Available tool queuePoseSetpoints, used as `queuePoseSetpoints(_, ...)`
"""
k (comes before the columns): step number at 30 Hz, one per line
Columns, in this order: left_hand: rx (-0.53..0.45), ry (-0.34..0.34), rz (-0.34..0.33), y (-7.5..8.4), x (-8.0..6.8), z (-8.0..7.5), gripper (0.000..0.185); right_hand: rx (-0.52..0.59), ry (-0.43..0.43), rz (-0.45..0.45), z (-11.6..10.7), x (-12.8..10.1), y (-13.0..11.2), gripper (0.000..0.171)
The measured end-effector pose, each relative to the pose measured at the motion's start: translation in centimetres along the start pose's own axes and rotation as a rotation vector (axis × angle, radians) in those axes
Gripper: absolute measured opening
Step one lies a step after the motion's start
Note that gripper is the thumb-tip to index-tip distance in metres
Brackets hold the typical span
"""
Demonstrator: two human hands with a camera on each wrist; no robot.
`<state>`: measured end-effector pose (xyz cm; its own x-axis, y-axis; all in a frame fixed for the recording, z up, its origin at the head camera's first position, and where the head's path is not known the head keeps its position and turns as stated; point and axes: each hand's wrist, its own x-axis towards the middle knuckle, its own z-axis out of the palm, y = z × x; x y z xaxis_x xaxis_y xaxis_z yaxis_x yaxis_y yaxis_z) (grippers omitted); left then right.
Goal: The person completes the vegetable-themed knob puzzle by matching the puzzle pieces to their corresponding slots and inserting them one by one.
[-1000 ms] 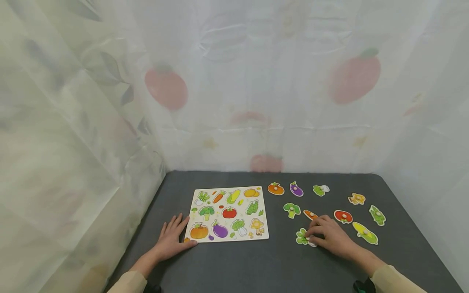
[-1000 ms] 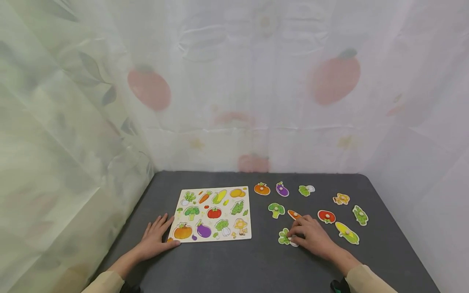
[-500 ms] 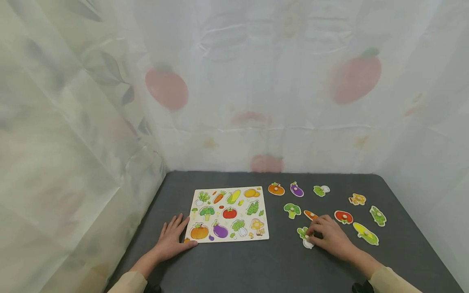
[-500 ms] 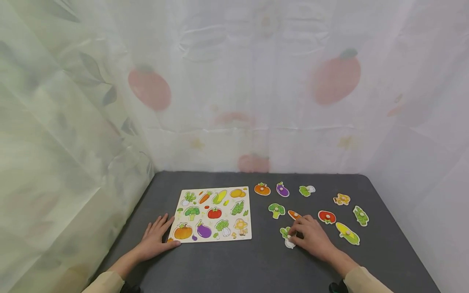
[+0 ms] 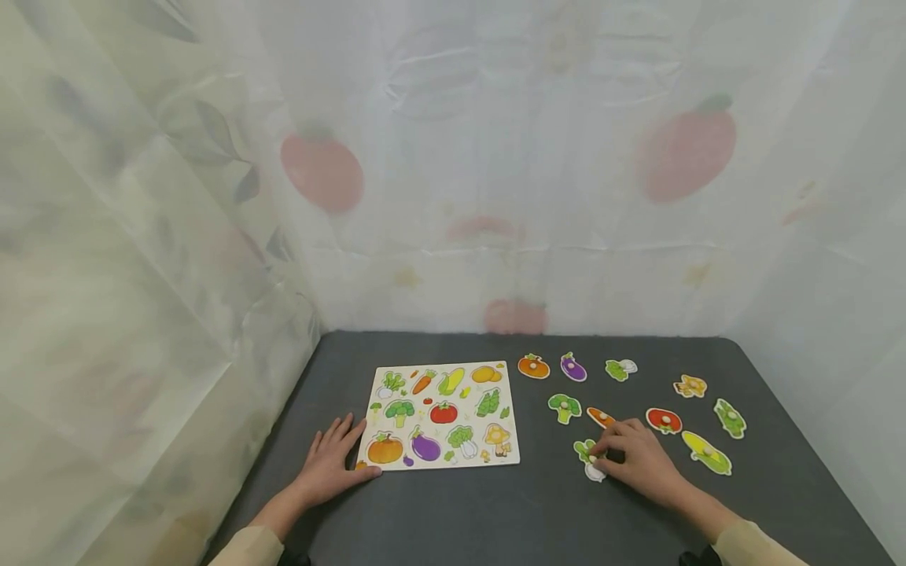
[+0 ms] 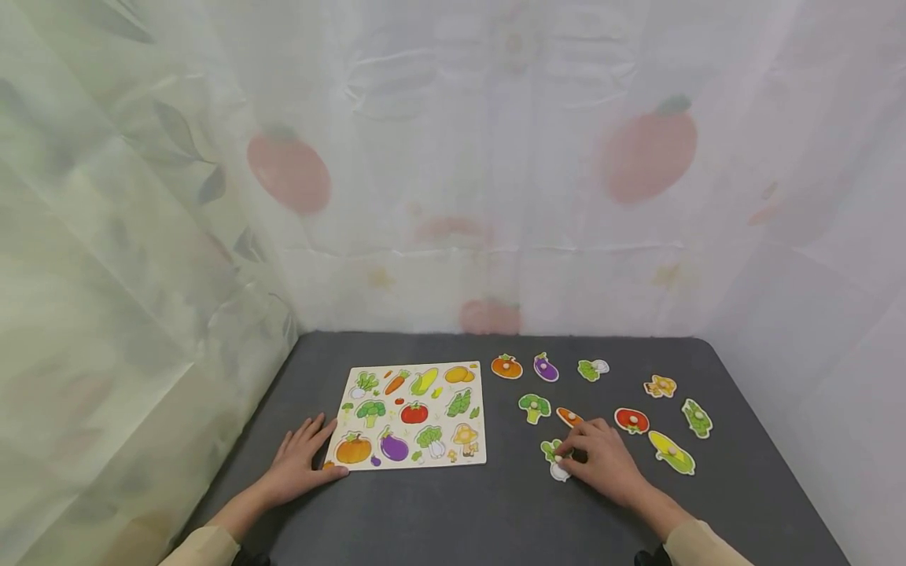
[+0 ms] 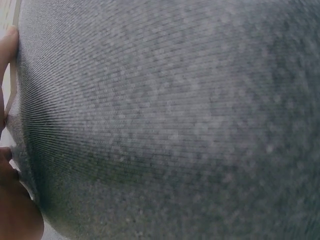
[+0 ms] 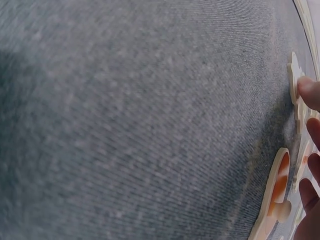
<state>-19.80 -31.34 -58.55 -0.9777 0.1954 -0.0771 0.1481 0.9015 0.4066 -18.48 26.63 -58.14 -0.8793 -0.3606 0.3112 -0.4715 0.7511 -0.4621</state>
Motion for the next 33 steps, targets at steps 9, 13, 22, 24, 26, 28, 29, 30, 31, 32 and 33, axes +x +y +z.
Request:
queuePoseSetpoints(9,0.000,0.001,-0.008,-0.1,0.0,-0.2,0.112,-0.005,0.004,0.015,0.0,0.2,-0.4,0.021)
queuePoseSetpoints(13,0.003,0.005,-0.005,0.1,0.0,-0.3,0.112,-0.015,0.018,0.015,-0.1,0.7,-0.6,0.021)
queuePoseSetpoints(22,-0.009,-0.015,-0.008,0.3,0.0,-0.4,0.112,-0.029,0.094,-0.005,0.5,4.9,-3.2,0.015)
queuePoseSetpoints(24,-0.014,-0.008,-0.001,0.2,0.0,-0.4,0.111,-0.020,0.098,-0.016,1.0,6.2,-4.4,0.014)
queuePoseSetpoints(26,-0.022,0.004,0.007,0.2,0.0,-0.4,0.110,-0.015,0.093,-0.031,1.7,7.5,-5.5,0.012)
queuePoseSetpoints(28,-0.026,0.007,0.016,0.3,-0.1,-0.4,0.109,-0.011,0.082,-0.048,2.4,8.7,-6.6,0.011)
queuePoseSetpoints(29,-0.031,0.009,0.018,0.3,-0.1,-0.4,0.108,-0.011,0.077,-0.058,2.8,9.3,-7.1,0.010)
queuePoseSetpoints(30,-0.033,0.008,0.019,0.4,-0.1,-0.4,0.108,-0.009,0.073,-0.069,3.3,9.8,-7.6,0.009)
queuePoseSetpoints(31,-0.034,0.004,0.017,0.4,-0.1,-0.4,0.108,-0.017,0.066,-0.075,3.7,10.4,-8.0,0.009)
queuePoseSetpoints(32,-0.032,0.001,0.012,0.5,-0.1,-0.5,0.108,-0.017,0.062,-0.085,4.1,10.9,-8.5,0.009)
queuePoseSetpoints(33,-0.032,-0.003,0.011,0.5,0.0,-0.5,0.108,-0.016,0.060,-0.092,4.4,11.5,-8.9,0.009)
